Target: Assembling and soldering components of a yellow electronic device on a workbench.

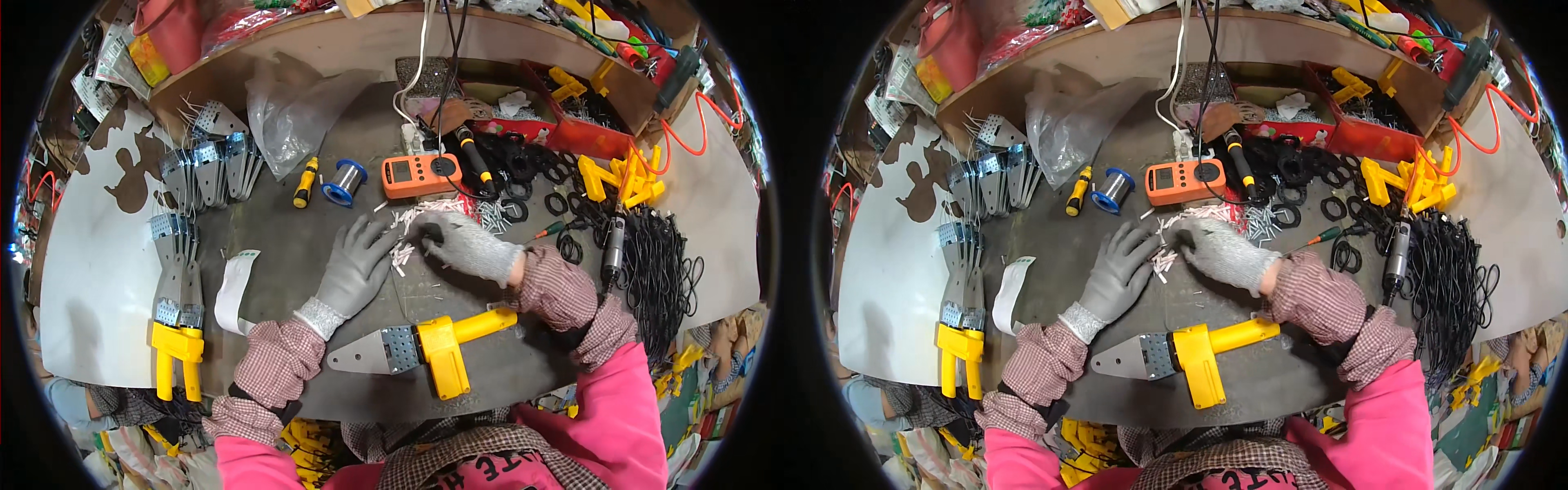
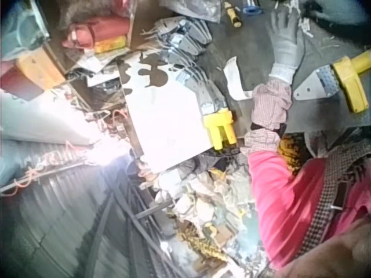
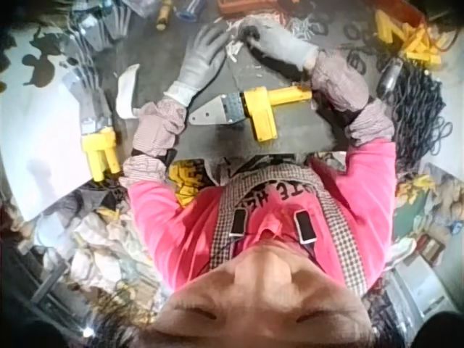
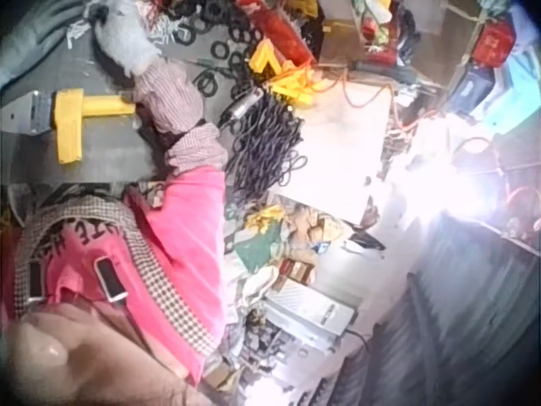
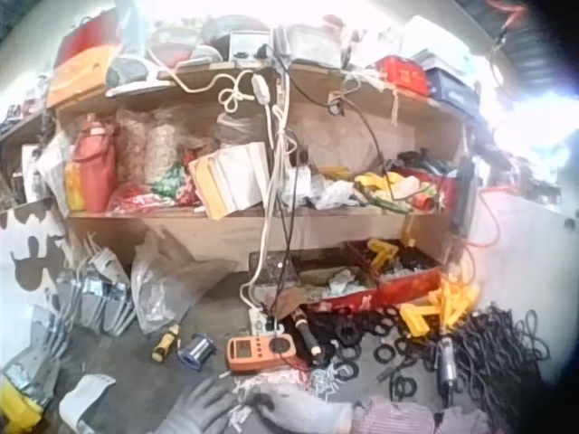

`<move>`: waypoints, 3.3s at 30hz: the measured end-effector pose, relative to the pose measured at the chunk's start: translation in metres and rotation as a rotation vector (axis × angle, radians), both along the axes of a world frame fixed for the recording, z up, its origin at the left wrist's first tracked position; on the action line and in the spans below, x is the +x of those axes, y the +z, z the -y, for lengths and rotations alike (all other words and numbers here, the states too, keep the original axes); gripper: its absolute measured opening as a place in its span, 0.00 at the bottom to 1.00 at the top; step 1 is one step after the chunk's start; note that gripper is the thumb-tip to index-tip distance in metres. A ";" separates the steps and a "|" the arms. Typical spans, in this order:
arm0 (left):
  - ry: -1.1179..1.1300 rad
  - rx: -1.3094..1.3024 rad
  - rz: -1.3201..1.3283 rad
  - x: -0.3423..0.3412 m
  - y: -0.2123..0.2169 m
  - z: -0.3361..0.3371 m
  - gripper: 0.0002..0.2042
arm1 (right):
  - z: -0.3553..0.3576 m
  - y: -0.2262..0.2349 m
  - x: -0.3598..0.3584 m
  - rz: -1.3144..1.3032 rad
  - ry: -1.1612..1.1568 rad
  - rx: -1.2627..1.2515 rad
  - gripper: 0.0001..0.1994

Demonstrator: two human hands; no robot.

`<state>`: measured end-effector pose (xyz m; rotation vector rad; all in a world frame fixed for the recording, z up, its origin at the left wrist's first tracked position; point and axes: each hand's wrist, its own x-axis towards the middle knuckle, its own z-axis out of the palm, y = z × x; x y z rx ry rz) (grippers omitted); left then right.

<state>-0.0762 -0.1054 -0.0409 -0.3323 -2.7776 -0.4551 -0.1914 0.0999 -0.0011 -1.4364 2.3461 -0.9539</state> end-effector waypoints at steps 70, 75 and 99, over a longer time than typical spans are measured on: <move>-0.400 -0.028 0.131 0.028 0.038 -0.146 0.14 | -0.155 -0.034 0.117 -0.151 -0.308 -0.201 0.14; -0.291 0.176 0.277 0.035 0.047 -0.139 0.13 | -0.149 -0.040 0.111 -0.222 -0.240 -0.230 0.14; -0.277 0.138 0.320 0.010 0.032 -0.073 0.08 | -0.137 -0.022 0.099 0.128 -0.292 -0.229 0.09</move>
